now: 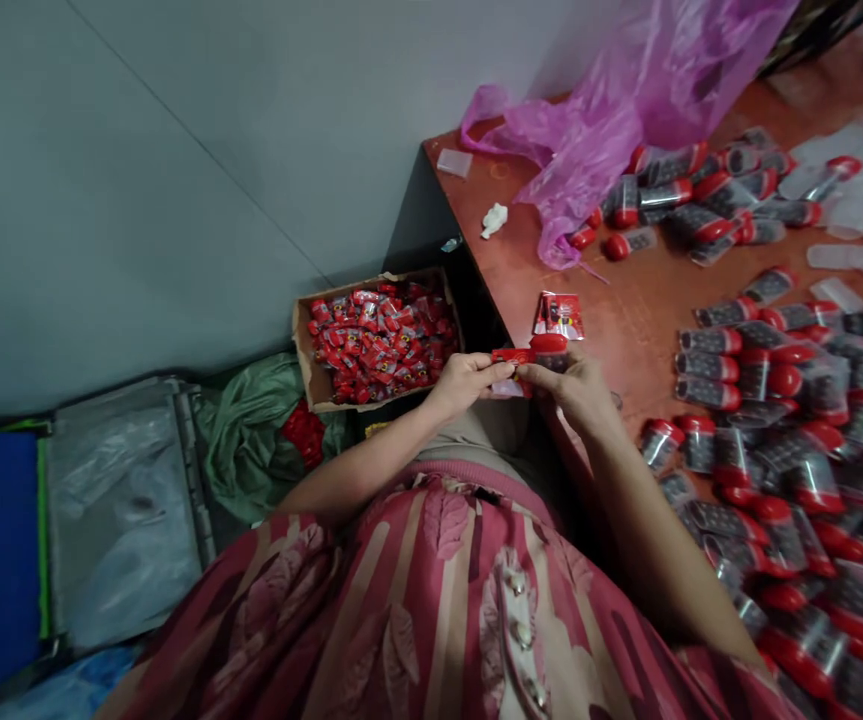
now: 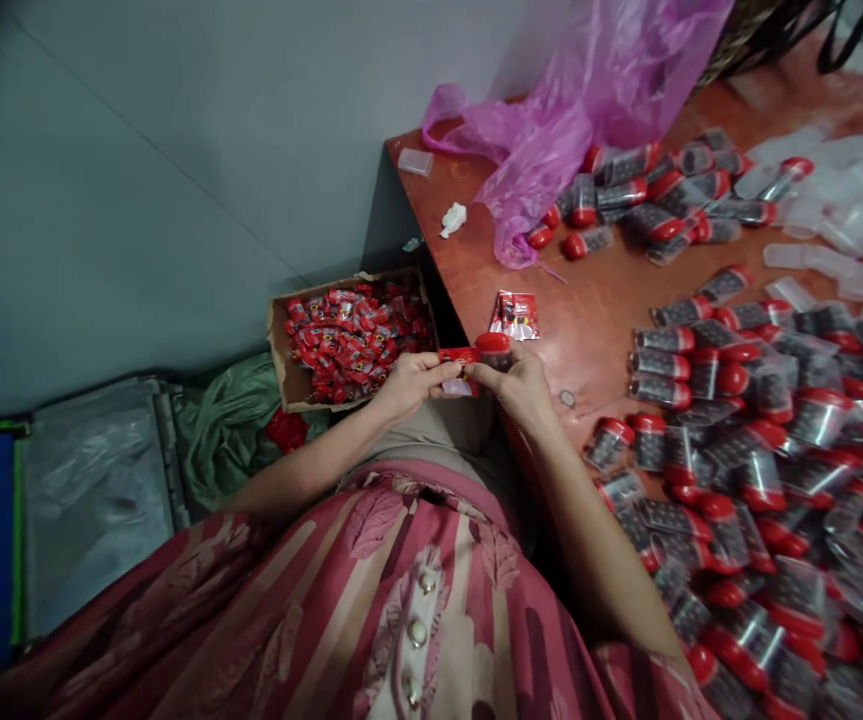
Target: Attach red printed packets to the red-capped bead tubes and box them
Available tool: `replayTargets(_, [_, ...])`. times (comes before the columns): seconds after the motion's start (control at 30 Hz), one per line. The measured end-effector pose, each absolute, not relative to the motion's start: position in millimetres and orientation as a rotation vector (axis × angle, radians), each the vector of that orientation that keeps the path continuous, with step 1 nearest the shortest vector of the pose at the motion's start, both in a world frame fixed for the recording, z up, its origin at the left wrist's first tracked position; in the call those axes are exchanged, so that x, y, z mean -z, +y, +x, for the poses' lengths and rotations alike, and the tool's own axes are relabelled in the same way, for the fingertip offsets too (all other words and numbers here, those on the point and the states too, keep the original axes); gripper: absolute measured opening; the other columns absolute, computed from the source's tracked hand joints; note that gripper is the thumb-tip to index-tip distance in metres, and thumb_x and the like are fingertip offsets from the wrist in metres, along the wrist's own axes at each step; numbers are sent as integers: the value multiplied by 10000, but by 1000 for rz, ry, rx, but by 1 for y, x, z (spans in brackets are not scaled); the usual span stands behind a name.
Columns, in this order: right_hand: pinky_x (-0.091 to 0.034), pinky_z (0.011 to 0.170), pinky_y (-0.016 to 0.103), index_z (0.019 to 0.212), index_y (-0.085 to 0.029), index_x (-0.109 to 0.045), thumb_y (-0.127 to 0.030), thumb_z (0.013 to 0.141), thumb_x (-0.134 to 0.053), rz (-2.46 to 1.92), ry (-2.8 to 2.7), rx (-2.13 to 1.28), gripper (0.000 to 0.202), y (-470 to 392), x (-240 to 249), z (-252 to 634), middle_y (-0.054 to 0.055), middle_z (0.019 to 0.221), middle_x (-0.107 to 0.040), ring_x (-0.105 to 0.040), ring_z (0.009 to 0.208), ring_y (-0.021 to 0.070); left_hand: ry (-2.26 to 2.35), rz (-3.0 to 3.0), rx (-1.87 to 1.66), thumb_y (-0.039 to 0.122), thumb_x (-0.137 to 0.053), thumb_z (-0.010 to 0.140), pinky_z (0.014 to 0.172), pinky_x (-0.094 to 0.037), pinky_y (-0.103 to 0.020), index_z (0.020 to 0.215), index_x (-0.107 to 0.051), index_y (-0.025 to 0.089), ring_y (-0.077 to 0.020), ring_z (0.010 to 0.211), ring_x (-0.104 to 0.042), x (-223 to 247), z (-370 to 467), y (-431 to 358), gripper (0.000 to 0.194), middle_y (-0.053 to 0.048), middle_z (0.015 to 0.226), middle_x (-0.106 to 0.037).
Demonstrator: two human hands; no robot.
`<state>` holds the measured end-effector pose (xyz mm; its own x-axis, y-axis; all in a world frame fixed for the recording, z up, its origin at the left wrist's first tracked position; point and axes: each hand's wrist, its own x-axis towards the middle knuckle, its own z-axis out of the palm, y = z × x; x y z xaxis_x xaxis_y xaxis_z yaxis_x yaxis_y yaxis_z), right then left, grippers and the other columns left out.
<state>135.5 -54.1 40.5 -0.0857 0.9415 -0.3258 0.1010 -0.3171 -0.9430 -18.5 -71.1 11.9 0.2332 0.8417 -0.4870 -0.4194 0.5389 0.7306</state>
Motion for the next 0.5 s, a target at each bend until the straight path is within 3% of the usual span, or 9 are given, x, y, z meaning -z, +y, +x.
replayTargets(0.2, [-450, 536, 250, 860, -198, -597, -422, 728, -695, -1448, -1132, -1363, 278, -73, -42, 145, -9, 692, -633, -561, 578, 122, 1070, 443, -1038, 467, -829, 483, 579, -529, -273, 641, -657, 90, -116, 538, -597, -16, -17, -70, 443, -30, 574, -628])
replayTargets(0.33, [-497, 631, 286, 944, -216, -601, -432, 763, -665, -1457, -1183, -1356, 289, -100, -39, 147, 2, 790, -650, -606, 678, 148, 1090, 343, -1092, 436, -857, 416, 546, -516, -269, 604, -610, 98, -106, 500, -576, -19, -17, -66, 459, -14, 569, -614])
replayTargets(0.5, [-480, 656, 301, 956, -214, -623, -415, 776, -654, -1576, -1313, -1274, 271, -123, -37, 144, -5, 766, -655, -590, 671, 157, 1095, 280, -1123, 425, -864, 400, 514, -462, -234, 618, -597, 106, -87, 467, -543, -25, -10, -60, 470, 10, 532, -581])
